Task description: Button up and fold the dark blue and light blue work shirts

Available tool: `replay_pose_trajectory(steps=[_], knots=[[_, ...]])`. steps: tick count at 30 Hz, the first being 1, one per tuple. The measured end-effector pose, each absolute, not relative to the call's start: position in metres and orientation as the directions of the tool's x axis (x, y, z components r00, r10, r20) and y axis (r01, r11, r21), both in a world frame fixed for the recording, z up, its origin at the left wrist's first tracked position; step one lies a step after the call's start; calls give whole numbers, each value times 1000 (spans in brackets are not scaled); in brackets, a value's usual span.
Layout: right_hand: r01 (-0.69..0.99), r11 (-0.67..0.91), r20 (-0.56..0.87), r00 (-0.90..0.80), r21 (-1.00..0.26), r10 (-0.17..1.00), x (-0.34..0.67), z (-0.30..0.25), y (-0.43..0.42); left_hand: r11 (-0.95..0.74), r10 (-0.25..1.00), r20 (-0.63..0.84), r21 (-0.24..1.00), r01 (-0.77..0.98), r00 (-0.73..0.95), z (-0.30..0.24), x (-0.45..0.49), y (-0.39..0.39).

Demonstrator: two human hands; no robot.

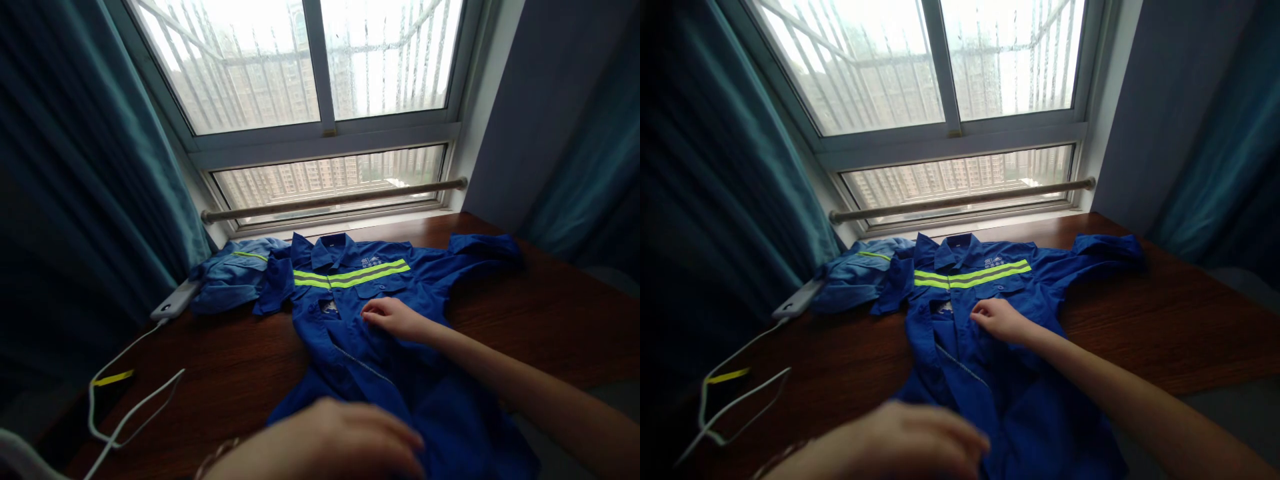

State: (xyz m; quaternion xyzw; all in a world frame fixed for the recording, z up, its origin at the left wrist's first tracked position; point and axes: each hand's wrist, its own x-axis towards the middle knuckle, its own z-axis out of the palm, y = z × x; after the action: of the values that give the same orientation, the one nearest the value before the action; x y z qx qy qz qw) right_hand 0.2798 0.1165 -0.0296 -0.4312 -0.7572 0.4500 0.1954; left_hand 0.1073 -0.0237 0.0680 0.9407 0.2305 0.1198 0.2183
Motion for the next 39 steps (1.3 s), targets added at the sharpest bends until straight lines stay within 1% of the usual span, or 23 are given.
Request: replay_pose_trajectory(steps=[1, 2, 3, 4, 5, 7, 8, 10, 15, 21, 23, 25, 27, 29, 31, 34, 36, 39], knots=[[535, 332, -12, -540, -777, 842, 272, -35, 128, -720, 626, 127, 473, 508, 769, 63, 100, 0], [587, 412, 57, -527, -697, 848, 263, -40, 141, -622, 758, 156, 465, 630, 633, 54, 93, 29], [636, 463, 106, -516, -618, 850, 253, -46, 153, -530, 842, 175, 439, 725, 510, 42, 87, 60], [681, 490, 138, -504, -544, 853, 244, -53, 165, -437, 900, 201, 398, 807, 387, 27, 82, 93], [722, 503, 156, -494, -475, 855, 235, -60, 177, -356, 931, 213, 345, 868, 297, 10, 78, 125], [789, 492, 136, -478, -367, 868, 222, -74, 200, -222, 970, 144, 218, 950, 194, -24, 71, 178], [815, 476, 110, -467, -331, 877, 219, -81, 210, -219, 971, 135, 157, 963, 198, -40, 67, 197], [854, 432, 59, -435, -289, 899, 223, -92, 231, -204, 974, 129, 122, 971, 189, -69, 59, 221], [906, 351, 43, -351, -237, 935, 260, -106, 277, -222, 947, 252, 73, 972, 198, -112, 37, 243], [954, 240, 121, -220, -181, 968, 283, -107, 311, -228, 939, 280, 68, 971, 200, -119, 29, 286], [955, 245, 191, -213, -164, 958, 280, -103, 309, -215, 937, 296, 72, 974, 185, -118, 30, 297], [942, 296, 274, -246, -157, 930, 271, -98, 300, -224, 931, 313, 82, 971, 188, -117, 31, 300], [917, 355, 320, -286, -181, 903, 258, -92, 285, -260, 916, 338, 92, 961, 215, -117, 32, 296], [891, 385, 306, -306, -242, 901, 242, -88, 268, -302, 899, 359, 94, 949, 251, -114, 33, 286], [876, 382, 248, -315, -296, 916, 226, -87, 253, -327, 883, 380, 72, 942, 277, -110, 37, 276], [881, 365, 186, -321, -302, 929, 212, -89, 239, -297, 871, 419, 34, 954, 256, -104, 45, 266], [888, 353, 170, -315, -293, 934, 210, -92, 236, -255, 893, 404, 85, 963, 201, -101, 50, 264], [892, 338, 167, -300, -301, 939, 214, -94, 237, -226, 953, 263, 277, 934, 153, -97, 51, 267]])
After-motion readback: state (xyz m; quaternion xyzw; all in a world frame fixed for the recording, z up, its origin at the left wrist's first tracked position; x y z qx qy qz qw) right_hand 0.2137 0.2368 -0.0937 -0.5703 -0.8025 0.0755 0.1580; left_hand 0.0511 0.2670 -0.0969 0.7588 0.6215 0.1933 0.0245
